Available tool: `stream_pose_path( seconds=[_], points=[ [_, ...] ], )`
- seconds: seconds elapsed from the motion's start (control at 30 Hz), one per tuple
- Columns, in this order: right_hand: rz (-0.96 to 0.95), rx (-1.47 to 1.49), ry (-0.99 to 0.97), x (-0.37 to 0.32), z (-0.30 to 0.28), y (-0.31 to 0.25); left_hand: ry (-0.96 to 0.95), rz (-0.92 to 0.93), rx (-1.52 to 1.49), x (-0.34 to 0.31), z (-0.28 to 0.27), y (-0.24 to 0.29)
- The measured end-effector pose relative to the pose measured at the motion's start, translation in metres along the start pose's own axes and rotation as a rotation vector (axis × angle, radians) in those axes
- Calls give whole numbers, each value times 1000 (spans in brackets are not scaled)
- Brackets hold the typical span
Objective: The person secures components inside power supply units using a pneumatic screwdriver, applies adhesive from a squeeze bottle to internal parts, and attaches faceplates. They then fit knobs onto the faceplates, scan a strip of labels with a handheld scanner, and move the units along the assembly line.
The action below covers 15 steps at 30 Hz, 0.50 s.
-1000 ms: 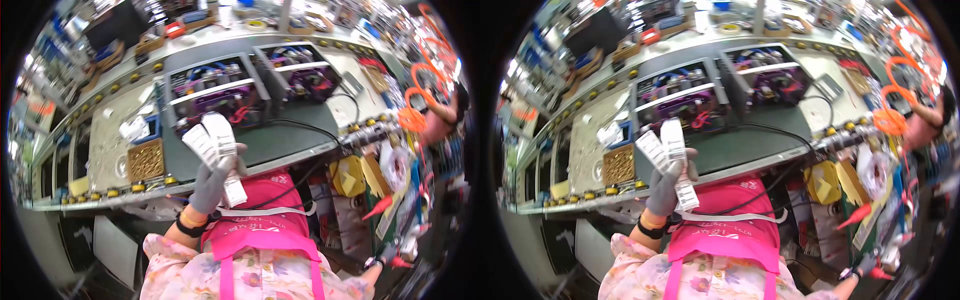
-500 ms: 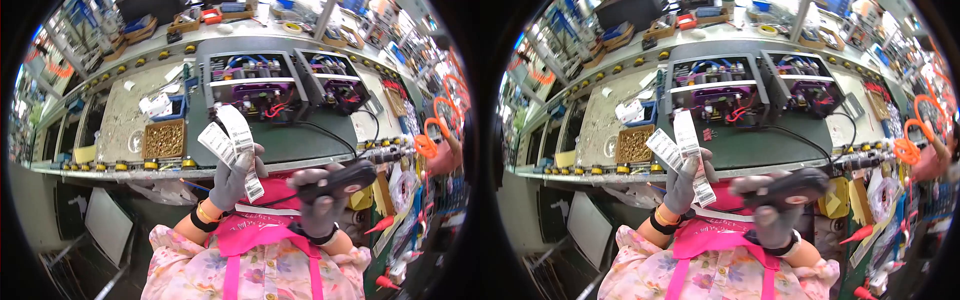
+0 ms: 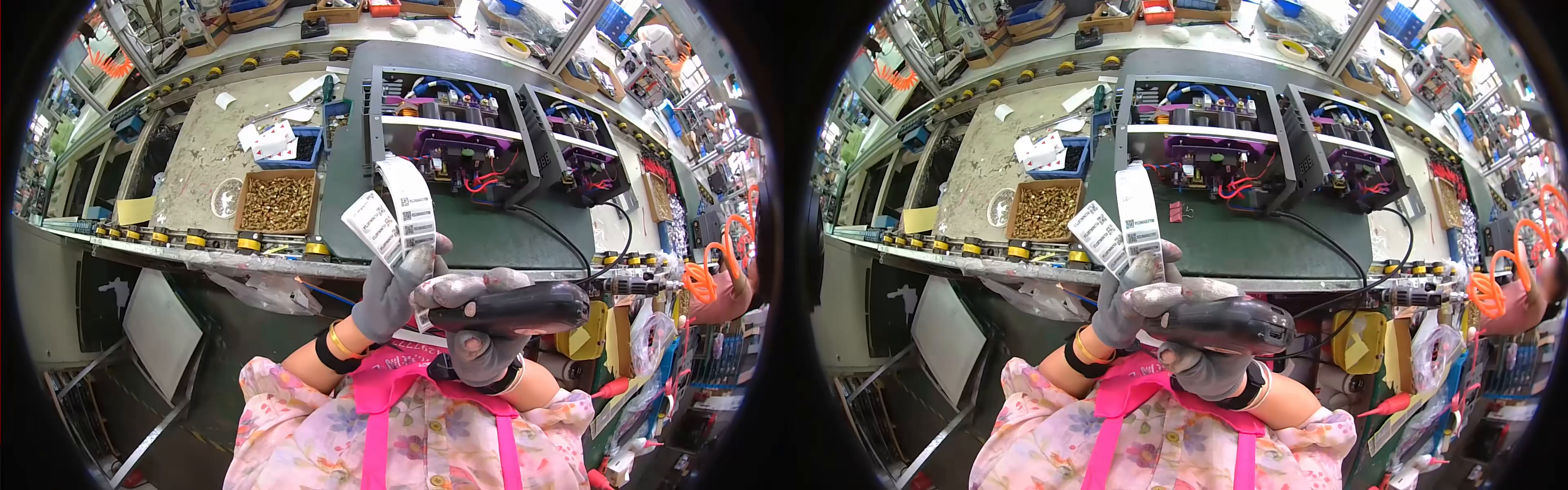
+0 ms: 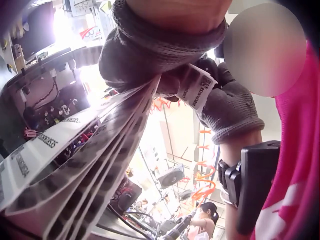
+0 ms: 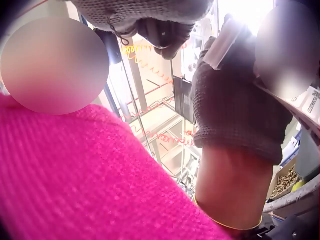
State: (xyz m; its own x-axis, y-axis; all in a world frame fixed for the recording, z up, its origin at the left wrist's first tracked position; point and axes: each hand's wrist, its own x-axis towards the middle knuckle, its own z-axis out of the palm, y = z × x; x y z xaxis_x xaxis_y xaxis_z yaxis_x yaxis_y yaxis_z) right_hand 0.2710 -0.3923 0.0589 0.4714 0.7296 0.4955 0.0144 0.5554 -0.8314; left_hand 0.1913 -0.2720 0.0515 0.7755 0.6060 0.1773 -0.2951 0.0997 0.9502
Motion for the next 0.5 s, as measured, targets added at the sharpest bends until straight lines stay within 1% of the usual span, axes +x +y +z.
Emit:
stream_pose_path(
  seconds=[0.03,0.13,0.2,0.33,0.43,0.5],
  points=[
    [-25,-13,-10,2,-1,1,-5,33,52,1,-1,-3],
    [-82,-40,-44,10,-3,0,3,-45,-50,2,1,-3],
    [-103,-17,-57,14,-2,-2,14,-43,-16,2,1,1],
    [-75,-7,-29,13,0,-6,8,23,117,2,1,1],
    [-73,-1,-13,13,-1,-7,-7,83,49,2,3,1],
    [-56,49,31,12,3,-7,18,48,9,2,6,-4]
  ],
)
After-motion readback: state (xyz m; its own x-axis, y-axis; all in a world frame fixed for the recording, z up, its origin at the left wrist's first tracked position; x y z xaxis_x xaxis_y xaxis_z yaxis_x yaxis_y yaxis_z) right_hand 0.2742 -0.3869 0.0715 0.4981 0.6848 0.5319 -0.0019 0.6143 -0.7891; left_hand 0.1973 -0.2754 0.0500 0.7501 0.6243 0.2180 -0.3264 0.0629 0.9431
